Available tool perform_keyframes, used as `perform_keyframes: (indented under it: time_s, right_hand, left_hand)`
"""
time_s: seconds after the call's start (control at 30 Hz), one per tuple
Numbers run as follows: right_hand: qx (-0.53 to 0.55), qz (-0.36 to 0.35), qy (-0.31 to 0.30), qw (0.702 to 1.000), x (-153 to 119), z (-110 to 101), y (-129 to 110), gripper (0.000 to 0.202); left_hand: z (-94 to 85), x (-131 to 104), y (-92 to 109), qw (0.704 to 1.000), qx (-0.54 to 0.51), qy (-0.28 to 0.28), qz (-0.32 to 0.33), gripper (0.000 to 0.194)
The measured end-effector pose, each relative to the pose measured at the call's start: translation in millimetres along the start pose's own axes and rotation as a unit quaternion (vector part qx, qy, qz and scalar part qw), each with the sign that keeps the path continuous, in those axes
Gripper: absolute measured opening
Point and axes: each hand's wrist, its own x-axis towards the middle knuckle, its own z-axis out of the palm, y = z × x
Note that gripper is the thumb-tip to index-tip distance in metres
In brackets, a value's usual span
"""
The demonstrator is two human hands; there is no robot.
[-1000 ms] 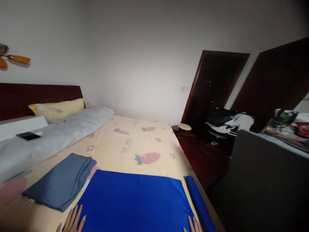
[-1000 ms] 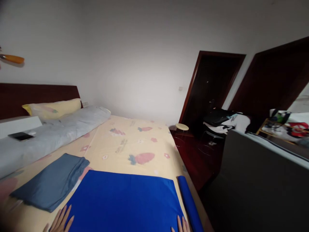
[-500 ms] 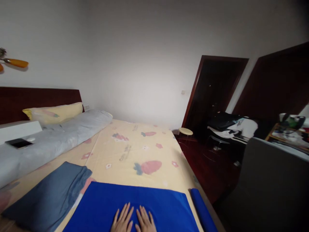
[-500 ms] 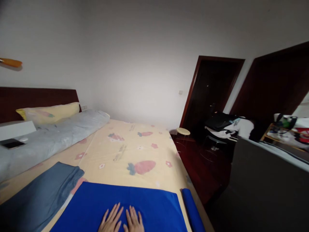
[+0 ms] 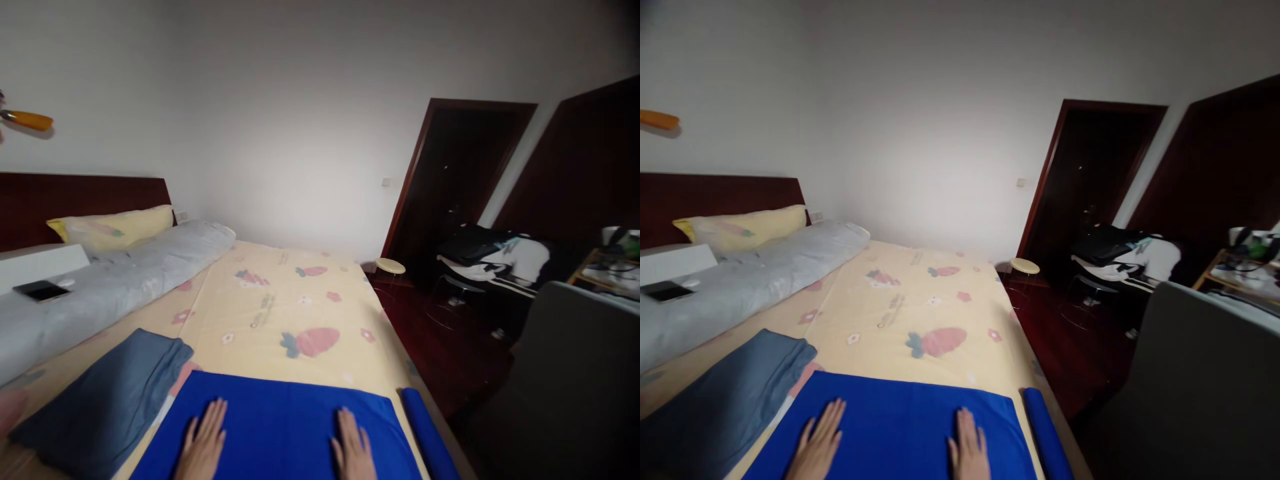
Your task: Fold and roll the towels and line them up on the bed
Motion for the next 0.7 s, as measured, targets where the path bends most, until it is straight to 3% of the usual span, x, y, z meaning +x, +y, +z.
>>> perform_keyframes:
  time_s: [0.1, 0.17, 0.2, 0.3, 0.4, 0.5, 0.6, 0.7]
  right_hand:
    - [0.074, -0.130, -0.067, 0.986, 23.7, 44.6, -82.0, 0.055]
    - [0.089, -0.144, -0.084, 0.982, 37.3, 61.8, -110.1, 0.057]
    - [0.086, -0.134, -0.090, 0.983, 43.8, 64.2, -111.8, 0.058]
    - [0.050, -0.061, -0.117, 0.990, 60.8, 48.1, -70.2, 0.055]
    - [-0.028, 0.055, -0.145, 0.987, 68.6, 15.2, 8.2, 0.055]
    - [-0.103, 0.135, -0.162, 0.972, 63.5, -8.3, 75.1, 0.065]
    - [-0.139, 0.161, -0.157, 0.965, 52.9, -13.8, 110.5, 0.072]
    - [-0.143, 0.169, -0.155, 0.963, 49.0, -13.2, 124.7, 0.075]
  left_hand:
    - [34.0, 6.6, 59.5, 0.973, -0.039, -0.107, 0.202, 0.054]
    - [48.2, 17.9, 82.6, 0.953, -0.054, -0.155, 0.255, 0.056]
    - [51.5, 26.1, 85.9, 0.951, -0.056, -0.168, 0.254, 0.054]
    - [49.1, 57.1, 61.5, 0.966, -0.031, -0.191, 0.171, 0.052]
    - [40.4, 84.3, 4.2, 0.982, 0.031, -0.184, 0.032, 0.057]
    - [37.1, 95.5, -50.3, 0.983, 0.094, -0.142, -0.072, 0.065]
    - [37.7, 96.4, -81.5, 0.977, 0.130, -0.126, -0.112, 0.074]
    - [35.9, 99.6, -94.5, 0.974, 0.124, -0.156, -0.111, 0.078]
